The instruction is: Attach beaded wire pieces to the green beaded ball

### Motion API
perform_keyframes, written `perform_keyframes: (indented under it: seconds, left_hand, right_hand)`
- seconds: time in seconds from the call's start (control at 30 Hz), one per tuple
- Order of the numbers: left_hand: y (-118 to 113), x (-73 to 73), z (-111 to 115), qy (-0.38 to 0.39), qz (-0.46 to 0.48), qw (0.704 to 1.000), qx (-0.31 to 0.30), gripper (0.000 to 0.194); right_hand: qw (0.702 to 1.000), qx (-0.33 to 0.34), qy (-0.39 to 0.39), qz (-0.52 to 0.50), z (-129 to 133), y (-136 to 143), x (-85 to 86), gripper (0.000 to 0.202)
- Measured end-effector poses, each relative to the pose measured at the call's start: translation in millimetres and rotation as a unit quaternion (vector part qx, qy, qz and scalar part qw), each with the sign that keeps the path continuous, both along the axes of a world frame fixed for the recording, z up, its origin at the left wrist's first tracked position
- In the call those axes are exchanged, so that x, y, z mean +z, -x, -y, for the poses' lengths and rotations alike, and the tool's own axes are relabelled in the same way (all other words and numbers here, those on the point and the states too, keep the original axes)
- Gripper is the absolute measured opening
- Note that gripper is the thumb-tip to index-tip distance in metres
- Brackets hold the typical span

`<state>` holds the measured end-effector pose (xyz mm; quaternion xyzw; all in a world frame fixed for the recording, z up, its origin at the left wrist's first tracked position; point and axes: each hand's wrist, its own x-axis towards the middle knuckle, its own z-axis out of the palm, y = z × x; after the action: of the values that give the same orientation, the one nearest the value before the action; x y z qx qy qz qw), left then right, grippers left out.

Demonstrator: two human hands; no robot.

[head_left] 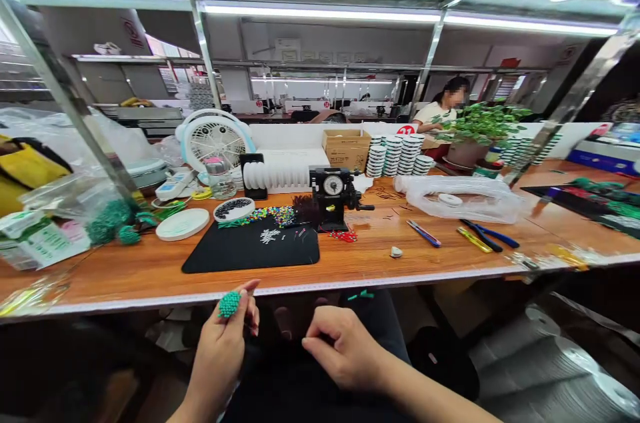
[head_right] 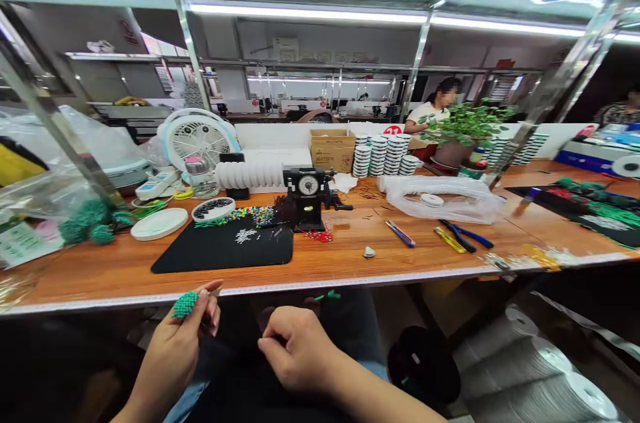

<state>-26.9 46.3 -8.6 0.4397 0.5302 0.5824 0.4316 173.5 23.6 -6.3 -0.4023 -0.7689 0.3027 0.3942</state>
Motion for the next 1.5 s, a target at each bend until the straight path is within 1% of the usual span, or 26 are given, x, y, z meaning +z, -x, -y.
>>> perform_keyframes:
  seconds: [0.03, 0.07, 0.13, 0.2, 0.23, 0.27, 0.37, 0.47, 0.5, 0.6, 0.63, 0.67, 0.7, 0.8, 0.83, 0.87, 0.9, 0.97, 1.0, 1.07, 1.17, 1.27, 1.37, 1.43, 1.47, 1.5]
  left_hand:
    - [6.6, 0.3, 0.6, 0.007, 0.012, 1.000, 0.001, 0.037]
    - [12.4, 0.2, 2.3, 0.025, 0.021, 0.999, -0.018, 0.036]
    - [18.8, -1.4, 9.0, 0.088, 0.026, 0.991, -0.094, 0.034]
    - [16.6, -4.2, 18.3, 0.158, 0.015, 0.971, -0.177, 0.037]
    - [12.6, -5.6, 23.0, 0.180, 0.011, 0.962, -0.205, 0.039]
    - [7.3, -6.7, 27.2, 0.189, 0.009, 0.957, -0.219, 0.041]
    - [-10.3, -6.8, 33.9, 0.161, 0.027, 0.960, -0.226, 0.045]
    - [-20.6, -1.6, 31.9, 0.128, 0.031, 0.962, -0.239, 0.038]
    - [-21.4, 0.6, 30.2, 0.118, 0.024, 0.965, -0.233, 0.037]
    - [-18.8, 5.1, 25.6, 0.075, -0.014, 0.980, -0.182, 0.034]
    - [-17.3, 5.1, 25.0, 0.059, -0.026, 0.983, -0.174, 0.033]
    - [-16.1, 4.5, 24.9, 0.049, -0.031, 0.982, -0.179, 0.033]
    - [-15.1, 3.3, 25.4, 0.050, -0.025, 0.978, -0.199, 0.033]
    - [-12.0, 0.3, 28.2, 0.091, 0.021, 0.952, -0.293, 0.036]
    - [-9.4, 0.7, 28.4, 0.090, 0.003, 0.948, -0.307, 0.035]
    - [-5.3, 2.1, 27.8, 0.069, -0.042, 0.949, -0.306, 0.033]
    - [0.6, 4.3, 26.2, 0.034, -0.107, 0.951, -0.289, 0.031]
    - [17.2, 9.6, 20.1, -0.046, -0.239, 0.946, -0.214, 0.026]
    - [26.9, 11.8, 16.3, -0.072, -0.279, 0.942, -0.174, 0.023]
    - [45.3, 14.5, 9.4, -0.100, -0.304, 0.941, -0.106, 0.020]
    - [60.9, 17.6, 5.5, -0.118, -0.300, 0.945, -0.054, 0.020]
    - [60.5, 28.0, 5.9, -0.098, -0.302, 0.947, -0.042, 0.027]
    - [53.7, 42.2, 2.4, -0.074, -0.309, 0.947, -0.054, 0.027]
    - [47.3, 47.1, -1.8, -0.064, -0.313, 0.945, -0.075, 0.025]
    - [42.9, 47.3, -3.7, -0.061, -0.312, 0.943, -0.096, 0.024]
    - [37.5, 46.2, -5.1, -0.057, -0.308, 0.941, -0.125, 0.025]
  right_hand:
    - [0.999, -0.007, 0.028, -0.018, 1.0, -1.5, 0.2, 0.014]
    - [0.998, -0.014, 0.055, -0.033, 1.7, -2.4, 0.5, 0.016]
    - [0.993, -0.025, 0.100, -0.061, 2.6, -2.2, 1.7, 0.018]
    - [0.987, -0.022, 0.132, -0.093, 2.8, 0.6, 3.7, 0.020]
    - [0.983, -0.015, 0.146, -0.111, 2.7, 2.7, 4.6, 0.021]
    - [0.979, -0.006, 0.159, -0.128, 2.7, 5.1, 5.2, 0.022]
    - [0.962, 0.026, 0.214, -0.165, 3.0, 12.8, 2.7, 0.023]
    - [0.939, 0.055, 0.285, -0.183, 4.1, 17.7, -4.6, 0.026]
    - [0.932, 0.061, 0.305, -0.186, 4.6, 18.3, -7.0, 0.027]
    - [0.916, 0.082, 0.344, -0.188, 6.4, 17.8, -11.2, 0.028]
    - [0.913, 0.092, 0.353, -0.185, 7.0, 17.7, -11.4, 0.028]
    - [0.911, 0.104, 0.356, -0.180, 7.6, 17.7, -11.3, 0.027]
    - [0.912, 0.117, 0.354, -0.172, 8.0, 17.9, -11.0, 0.025]
    - [0.922, 0.158, 0.324, -0.143, 7.4, 18.0, -10.6, 0.019]
    - [0.928, 0.163, 0.312, -0.125, 6.4, 16.9, -11.1, 0.017]
    - [0.933, 0.162, 0.305, -0.102, 5.0, 14.9, -11.8, 0.014]
    - [0.938, 0.153, 0.303, -0.075, 3.4, 11.9, -12.7, 0.012]
    - [0.948, 0.119, 0.294, -0.019, 0.4, 3.3, -13.8, 0.009]
    - [0.952, 0.102, 0.288, 0.005, -0.7, -1.8, -13.6, 0.008]
    - [0.958, 0.078, 0.271, 0.042, -1.6, -12.1, -10.2, 0.009]
    - [0.969, 0.055, 0.227, 0.083, -3.8, -26.2, 4.5, 0.011]
    - [0.983, 0.021, 0.157, 0.096, -16.5, -42.0, 26.8, 0.018]
    - [0.988, -0.050, 0.054, 0.136, -40.8, -59.9, 43.8, 0.024]
    - [0.975, -0.112, 0.015, 0.191, -54.9, -65.2, 48.1, 0.024]
    - [0.968, -0.147, 0.003, 0.204, -58.9, -63.4, 48.4, 0.022]
    - [0.965, -0.174, -0.005, 0.195, -60.2, -57.7, 47.7, 0.018]
